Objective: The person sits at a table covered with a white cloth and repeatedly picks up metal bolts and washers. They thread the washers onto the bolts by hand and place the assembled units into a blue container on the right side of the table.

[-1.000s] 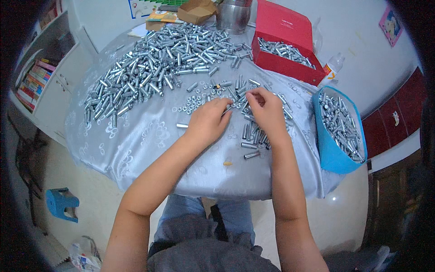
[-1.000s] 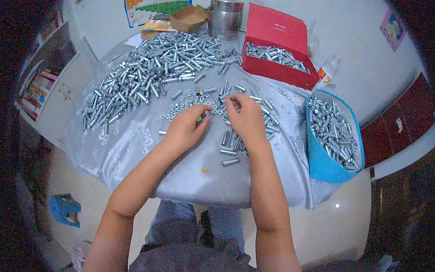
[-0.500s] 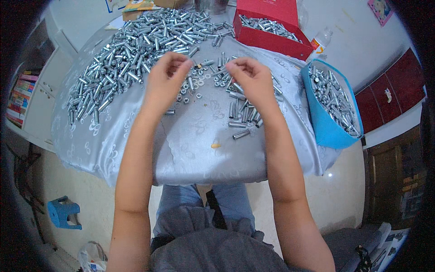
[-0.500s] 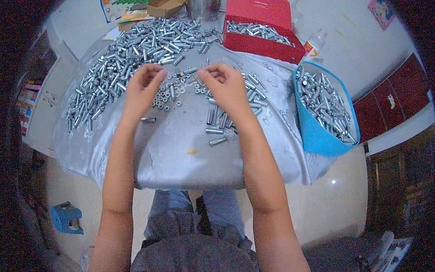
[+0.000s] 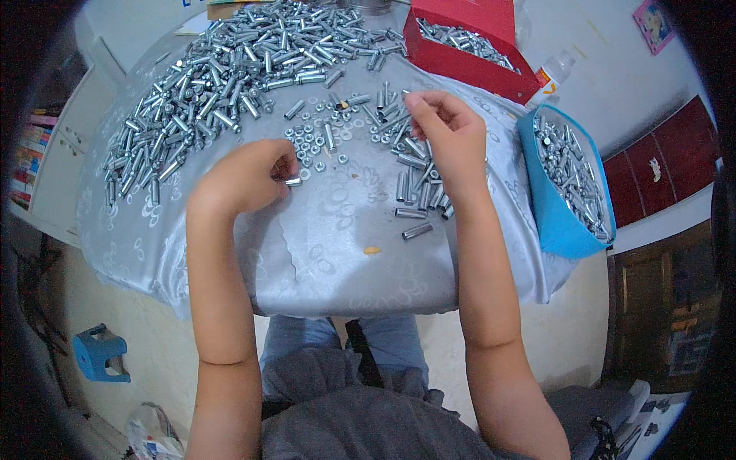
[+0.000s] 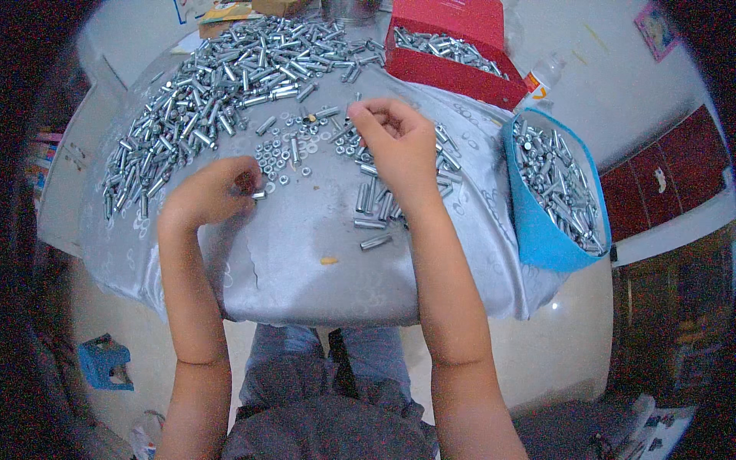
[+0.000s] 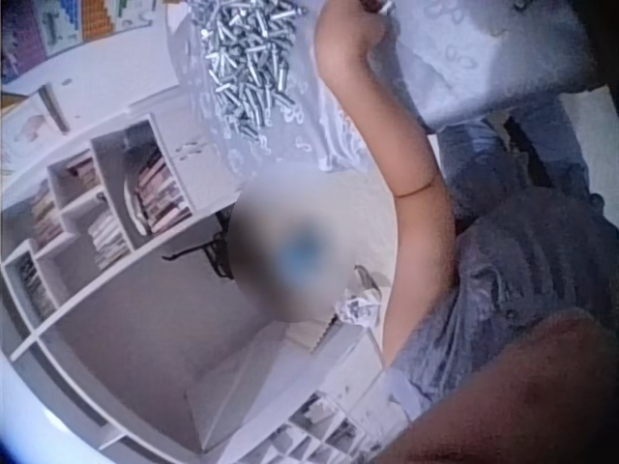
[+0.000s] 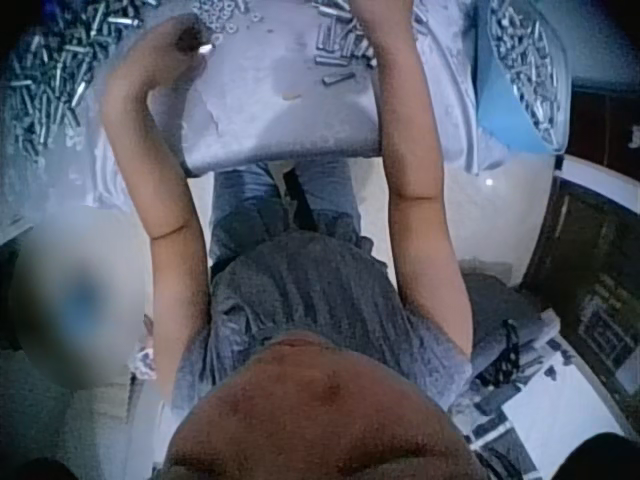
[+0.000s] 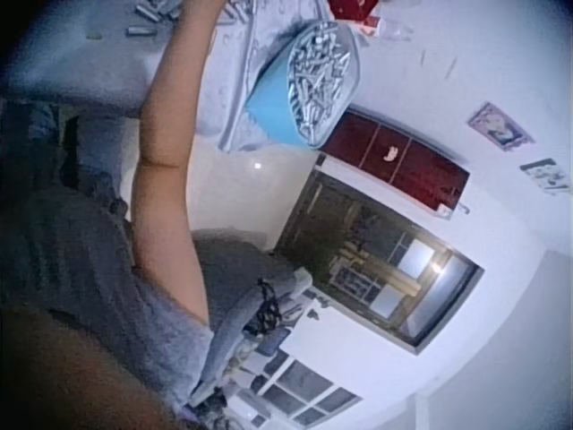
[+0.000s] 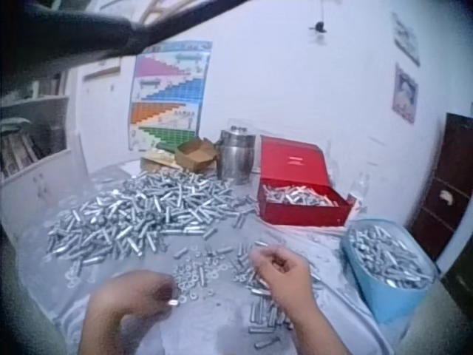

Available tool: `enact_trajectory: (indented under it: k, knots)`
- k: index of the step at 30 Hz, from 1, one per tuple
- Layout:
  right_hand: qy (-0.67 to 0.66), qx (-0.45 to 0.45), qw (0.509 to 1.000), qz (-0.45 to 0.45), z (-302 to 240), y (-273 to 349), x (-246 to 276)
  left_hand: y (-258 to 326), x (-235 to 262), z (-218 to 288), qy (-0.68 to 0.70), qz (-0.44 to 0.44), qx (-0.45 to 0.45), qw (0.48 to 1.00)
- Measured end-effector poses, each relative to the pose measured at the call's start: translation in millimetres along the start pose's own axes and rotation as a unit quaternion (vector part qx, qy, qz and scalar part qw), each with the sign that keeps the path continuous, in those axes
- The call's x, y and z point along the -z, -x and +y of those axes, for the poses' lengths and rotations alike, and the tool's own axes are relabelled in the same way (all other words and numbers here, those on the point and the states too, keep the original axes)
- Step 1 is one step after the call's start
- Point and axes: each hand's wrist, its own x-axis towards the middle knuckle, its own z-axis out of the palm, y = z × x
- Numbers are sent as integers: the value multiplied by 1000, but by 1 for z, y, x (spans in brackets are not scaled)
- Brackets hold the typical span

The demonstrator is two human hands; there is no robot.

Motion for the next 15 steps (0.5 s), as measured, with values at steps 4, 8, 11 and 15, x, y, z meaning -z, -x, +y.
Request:
enact_trajectory:
  k: [4, 8, 11, 15]
  knots:
    - [8, 39, 999, -35, -1, 6, -8, -8, -9, 20, 119, 80, -74, 987]
    - [44, 66, 995, -52, 6, 8, -10, -21, -23, 32, 217, 119, -117, 962]
    - [67, 87, 993, -47, 11, 8, -14, -25, -28, 34, 275, 114, -130, 946]
    - [83, 96, 992, -21, 7, 8, -13, -28, -33, 36, 343, 93, -126, 926]
